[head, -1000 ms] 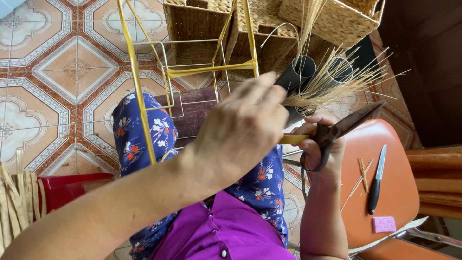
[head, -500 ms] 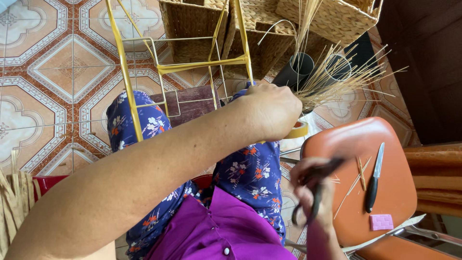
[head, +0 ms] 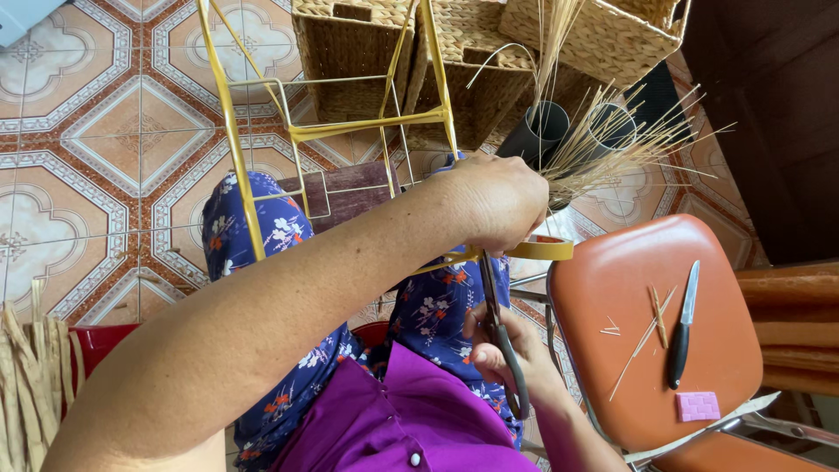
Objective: The person wraps yellow tape around the edges of a wire basket frame to cover the metal. They use scissors to cut the tape and continue wrapping it around the frame's perimeter.
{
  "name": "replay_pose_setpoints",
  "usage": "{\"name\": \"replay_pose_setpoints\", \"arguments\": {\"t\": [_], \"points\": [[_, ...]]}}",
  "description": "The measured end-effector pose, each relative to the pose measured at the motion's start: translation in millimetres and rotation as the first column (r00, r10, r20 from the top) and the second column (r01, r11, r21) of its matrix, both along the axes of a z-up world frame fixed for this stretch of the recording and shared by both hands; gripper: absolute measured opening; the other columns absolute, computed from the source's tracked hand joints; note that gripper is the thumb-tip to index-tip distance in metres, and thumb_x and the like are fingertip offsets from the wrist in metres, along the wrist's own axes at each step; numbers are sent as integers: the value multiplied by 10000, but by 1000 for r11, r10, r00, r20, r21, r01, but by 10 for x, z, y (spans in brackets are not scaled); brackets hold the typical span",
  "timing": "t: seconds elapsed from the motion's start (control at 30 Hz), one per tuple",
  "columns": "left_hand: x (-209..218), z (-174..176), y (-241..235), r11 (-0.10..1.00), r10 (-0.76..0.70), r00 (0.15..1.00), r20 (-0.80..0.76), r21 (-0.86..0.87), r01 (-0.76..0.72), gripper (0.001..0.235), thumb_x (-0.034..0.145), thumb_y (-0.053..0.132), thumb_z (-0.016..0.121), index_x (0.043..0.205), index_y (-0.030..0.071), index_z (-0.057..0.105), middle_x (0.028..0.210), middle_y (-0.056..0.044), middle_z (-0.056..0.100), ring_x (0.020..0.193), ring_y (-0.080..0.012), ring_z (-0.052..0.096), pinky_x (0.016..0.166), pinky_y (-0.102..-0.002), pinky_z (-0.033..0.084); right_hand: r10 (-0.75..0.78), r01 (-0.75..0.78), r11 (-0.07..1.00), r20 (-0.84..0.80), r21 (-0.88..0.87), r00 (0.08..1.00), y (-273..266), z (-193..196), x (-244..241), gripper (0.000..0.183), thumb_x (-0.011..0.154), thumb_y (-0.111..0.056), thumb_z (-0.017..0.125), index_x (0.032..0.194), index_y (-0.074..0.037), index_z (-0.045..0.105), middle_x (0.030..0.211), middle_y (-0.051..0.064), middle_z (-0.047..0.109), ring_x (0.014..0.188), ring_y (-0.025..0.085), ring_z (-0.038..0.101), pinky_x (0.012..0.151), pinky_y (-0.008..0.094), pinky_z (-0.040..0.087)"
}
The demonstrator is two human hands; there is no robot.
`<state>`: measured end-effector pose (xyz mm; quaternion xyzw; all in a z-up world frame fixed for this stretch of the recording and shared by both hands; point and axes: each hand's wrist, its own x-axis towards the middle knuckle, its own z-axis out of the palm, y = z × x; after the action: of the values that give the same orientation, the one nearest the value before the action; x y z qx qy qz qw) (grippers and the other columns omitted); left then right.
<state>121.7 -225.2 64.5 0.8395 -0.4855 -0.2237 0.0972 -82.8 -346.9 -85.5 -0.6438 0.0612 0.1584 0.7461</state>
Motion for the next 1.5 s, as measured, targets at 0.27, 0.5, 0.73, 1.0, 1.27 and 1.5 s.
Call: {"name": "replay_pose_setpoints", "arguments": {"t": [0.27,0.5,0.73,1.0,1.27,1.5], "points": [[151,78,151,615,46,936,-349,-728,-302,161,841,154,793,998,162,755,885,-26,788,819,-136,768,742,-319,617,-286,337,936,337,-102,897,59,198,148,295,944,-169,736,1121,-15,557,760,56,620,695,113,609,620,243,483],[81,255,1243,124,84,969,-231,-963,-240,213,1059,43,731,1247,93,643,1084,-54,741,973,-96,735,909,-254,648,-214,534,835,814,-134,540,457,401,480,276,1003,61,638,1190,-32,458,1136,201,673,1082,263,690,980,362,566],[-549,-83,2361,-194,208,761,-614,-789,-583,169,1058,97,709,1212,79,644,1028,-3,683,915,-84,663,909,-280,607,-252,270,957,764,106,594,523,219,896,197,1114,-82,656,1204,-54,483,883,108,680,841,234,751,1047,468,588],[-1016,-1319,2257,-478,190,470,-862,-500,-722,173,1001,128,644,1167,83,619,1102,8,647,984,-98,647,929,-324,586,-332,396,918,566,10,755,827,-409,1023,345,1077,-190,562,1374,-57,449,979,89,691,957,184,663,939,361,508],[-655,-1884,1991,-510,208,524,-826,-549,-662,188,1065,136,637,1214,41,573,1136,-55,666,1069,-146,670,998,-312,555,-341,237,936,495,261,800,684,287,1632,327,989,-32,624,1306,-64,553,691,-33,464,516,86,417,461,247,311],[-348,-1632,1948,-561,-229,441,-868,-253,-788,254,1027,140,622,1260,67,553,1100,-83,673,950,-190,702,860,-412,626,-249,219,967,301,128,921,572,940,2514,240,990,-79,636,1225,-59,592,628,15,542,416,110,433,387,276,330]]}}
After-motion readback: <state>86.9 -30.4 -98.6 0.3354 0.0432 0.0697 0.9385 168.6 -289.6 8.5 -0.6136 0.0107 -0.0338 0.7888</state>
